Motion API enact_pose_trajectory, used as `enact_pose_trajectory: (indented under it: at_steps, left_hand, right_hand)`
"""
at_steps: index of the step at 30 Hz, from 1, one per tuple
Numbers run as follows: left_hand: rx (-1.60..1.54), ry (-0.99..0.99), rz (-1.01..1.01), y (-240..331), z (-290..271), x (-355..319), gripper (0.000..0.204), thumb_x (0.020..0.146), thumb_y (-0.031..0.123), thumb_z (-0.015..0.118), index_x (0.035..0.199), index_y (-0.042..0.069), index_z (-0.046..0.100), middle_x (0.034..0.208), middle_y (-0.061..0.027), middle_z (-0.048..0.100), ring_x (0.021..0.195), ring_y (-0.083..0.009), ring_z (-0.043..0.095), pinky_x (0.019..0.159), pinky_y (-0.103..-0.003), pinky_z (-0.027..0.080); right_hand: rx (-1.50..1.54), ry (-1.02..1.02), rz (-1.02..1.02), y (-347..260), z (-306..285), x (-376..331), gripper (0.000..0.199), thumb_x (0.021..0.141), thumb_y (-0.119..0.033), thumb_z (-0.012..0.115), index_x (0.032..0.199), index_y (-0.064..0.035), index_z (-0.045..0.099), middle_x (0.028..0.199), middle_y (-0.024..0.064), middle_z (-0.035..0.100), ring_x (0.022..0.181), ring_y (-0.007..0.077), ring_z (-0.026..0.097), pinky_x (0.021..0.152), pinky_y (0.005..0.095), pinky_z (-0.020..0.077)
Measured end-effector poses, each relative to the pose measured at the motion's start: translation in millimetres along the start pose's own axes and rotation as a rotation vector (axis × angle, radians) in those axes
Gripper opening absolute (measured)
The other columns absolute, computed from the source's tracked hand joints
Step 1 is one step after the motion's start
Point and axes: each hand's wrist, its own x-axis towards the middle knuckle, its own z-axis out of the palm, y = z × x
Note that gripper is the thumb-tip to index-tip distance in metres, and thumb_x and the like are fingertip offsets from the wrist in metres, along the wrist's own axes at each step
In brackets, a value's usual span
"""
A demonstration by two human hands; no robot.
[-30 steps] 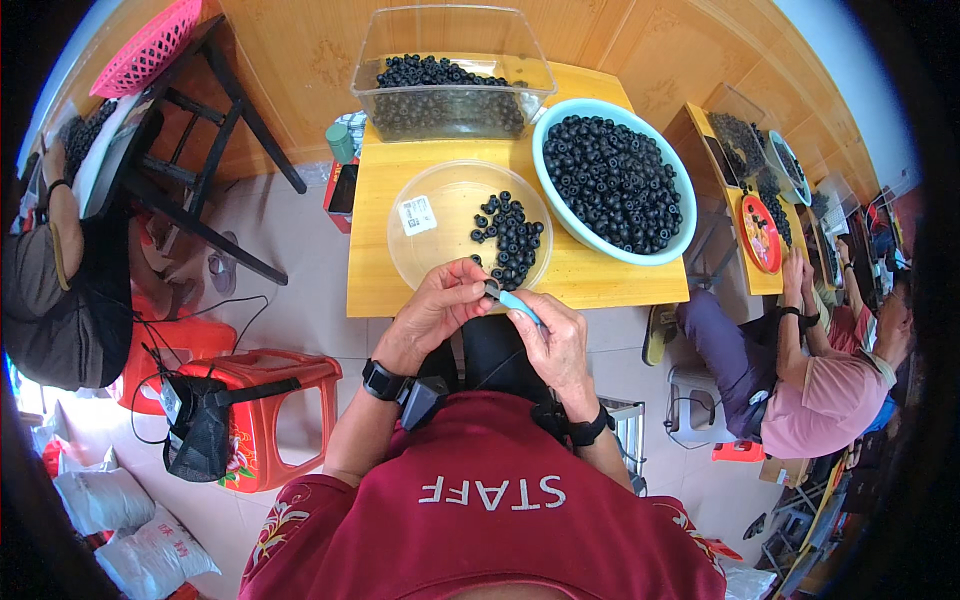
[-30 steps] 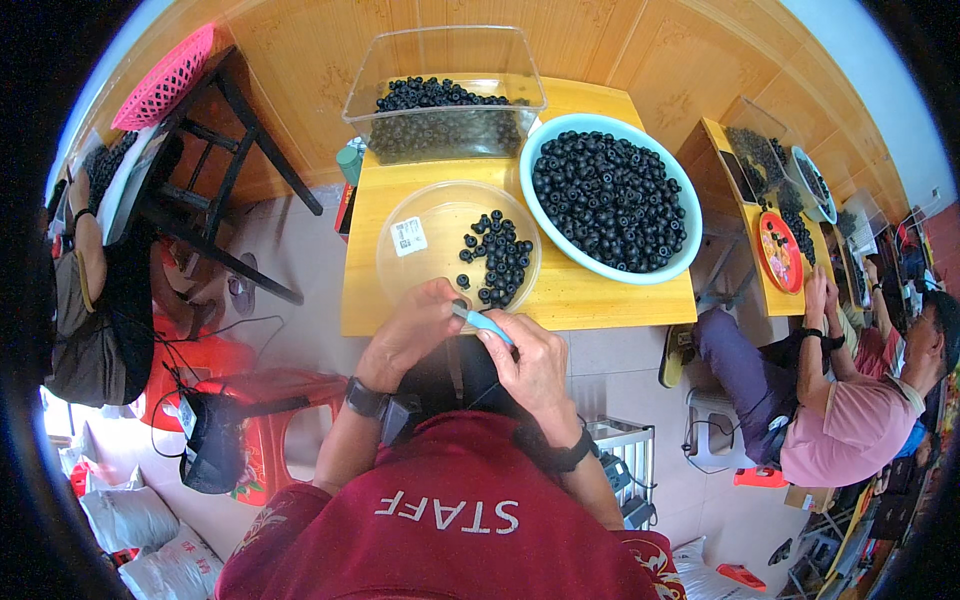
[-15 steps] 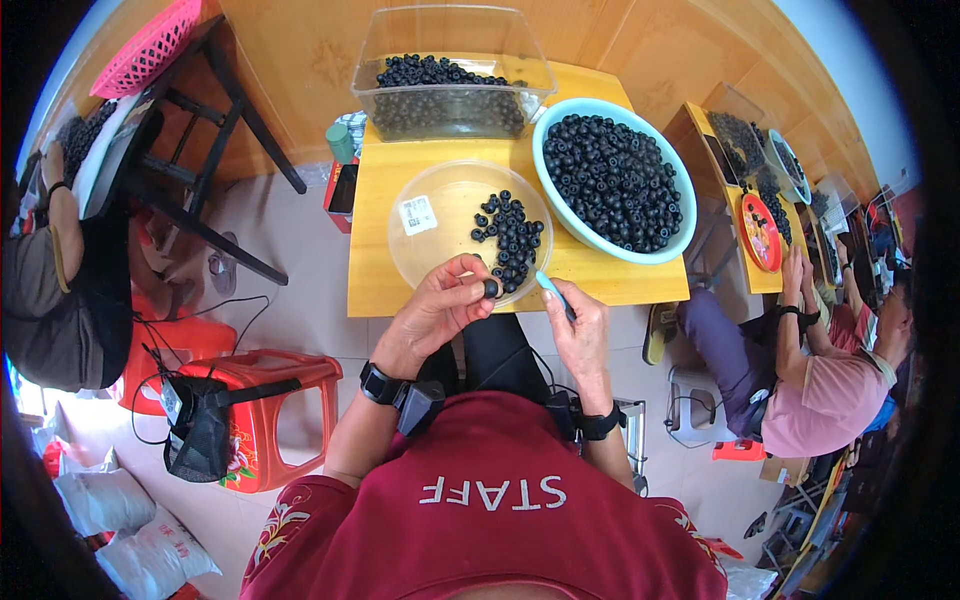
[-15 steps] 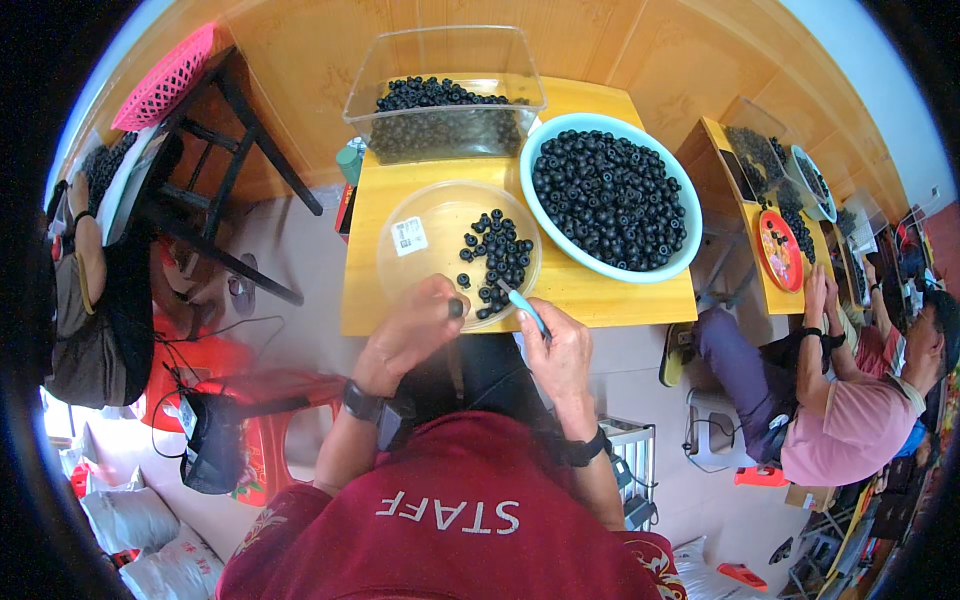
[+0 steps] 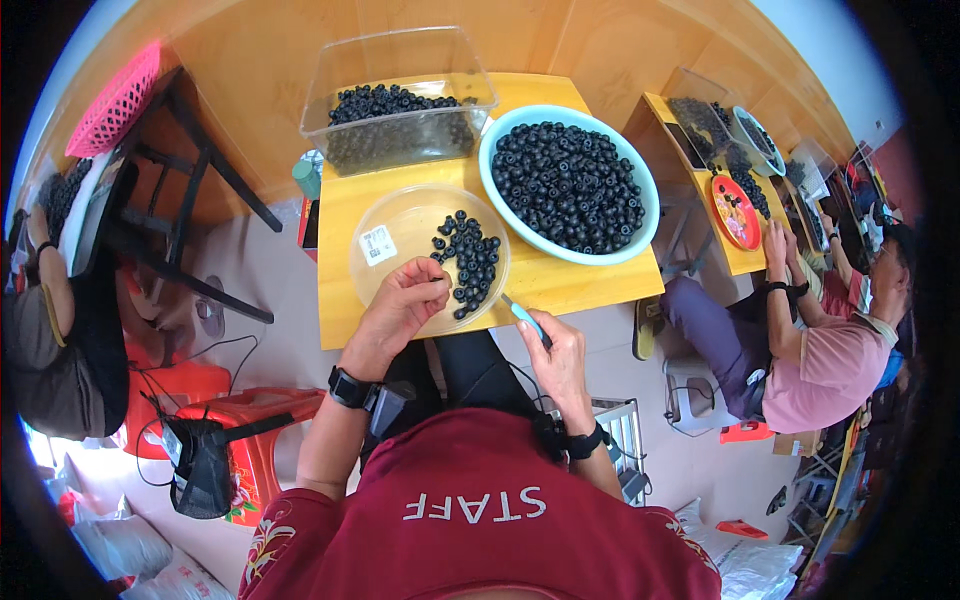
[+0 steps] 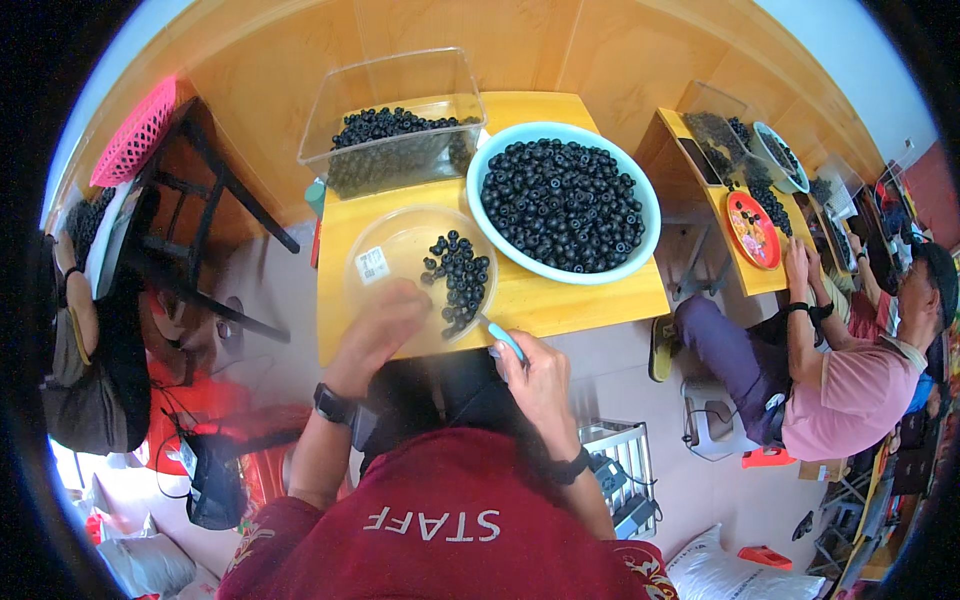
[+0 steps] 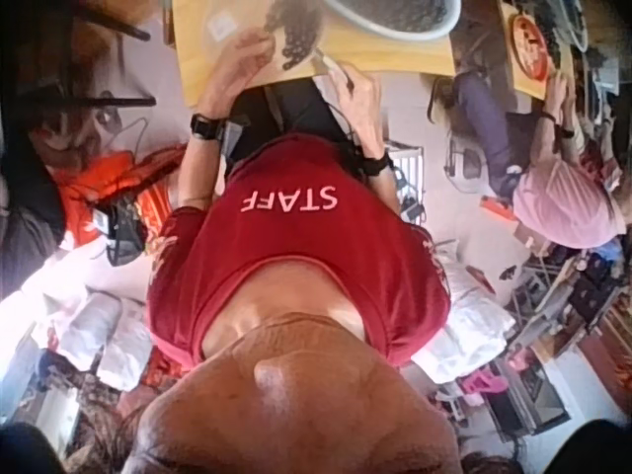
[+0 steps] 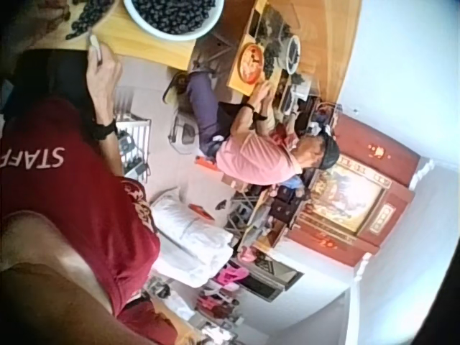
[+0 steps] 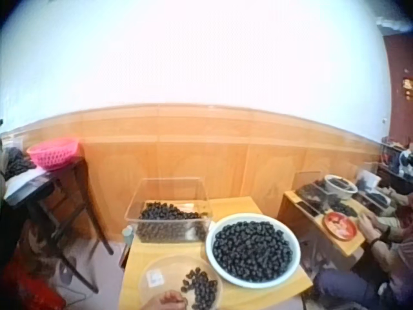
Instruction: Sorting and inspecting small black plastic components on a table.
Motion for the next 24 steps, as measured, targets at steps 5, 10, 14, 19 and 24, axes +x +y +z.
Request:
enact_pose_trajectory:
  at_steps: [5,10,14,19,24]
  left_hand:
    - [0.064,-0.045,-0.016,12,15,33,0.011,0.082,0.002,0.061,0.091,0.007,0.057,0.084,-0.0016,0.059,0.073,-0.0091,0.055,0.066,-0.020,0.045]
    - [0.248,-0.066,0.024,30,55,97,0.028,0.084,0.004,0.060,0.111,0.001,0.051,0.098,-0.0086,0.057,0.086,-0.0175,0.060,0.078,-0.026,0.051]
    - [0.351,-0.053,0.119,48,76,124,0.046,0.084,0.003,0.058,0.126,-0.004,0.041,0.111,-0.0169,0.054,0.098,-0.0254,0.061,0.085,-0.031,0.052]
    - [0.419,-0.117,0.092,63,37,100,0.040,0.082,0.005,0.061,0.119,-0.004,0.048,0.107,-0.0150,0.058,0.089,-0.0224,0.064,0.077,-0.031,0.054]
    - [0.841,0.042,-0.020,50,-29,72,0.020,0.078,0.004,0.064,0.098,-0.001,0.060,0.086,-0.0062,0.064,0.074,-0.0131,0.063,0.067,-0.025,0.052]
  right_hand:
    - [0.019,0.080,-0.009,14,-8,-7,0.019,0.084,-0.015,0.063,0.091,0.0018,0.064,0.056,0.0103,0.051,0.048,0.0146,0.045,0.047,0.0293,0.0359]
    - [0.021,0.095,-0.007,25,-11,-11,0.019,0.084,-0.015,0.063,0.092,0.0024,0.064,0.056,0.0090,0.049,0.048,0.0122,0.042,0.046,0.0288,0.0348]
    - [0.043,0.100,-0.005,25,-12,-12,0.020,0.084,-0.015,0.062,0.092,0.0025,0.064,0.056,0.0090,0.049,0.049,0.0124,0.043,0.046,0.0288,0.0354]
    - [0.040,0.142,-0.036,37,-13,-12,0.019,0.084,-0.015,0.062,0.091,0.0024,0.064,0.057,0.0108,0.050,0.050,0.0139,0.045,0.047,0.0299,0.0370]
    - [0.035,0.022,0.014,29,-6,-9,0.019,0.084,-0.016,0.062,0.091,0.0017,0.065,0.058,0.0119,0.052,0.049,0.0159,0.047,0.048,0.0305,0.0383]
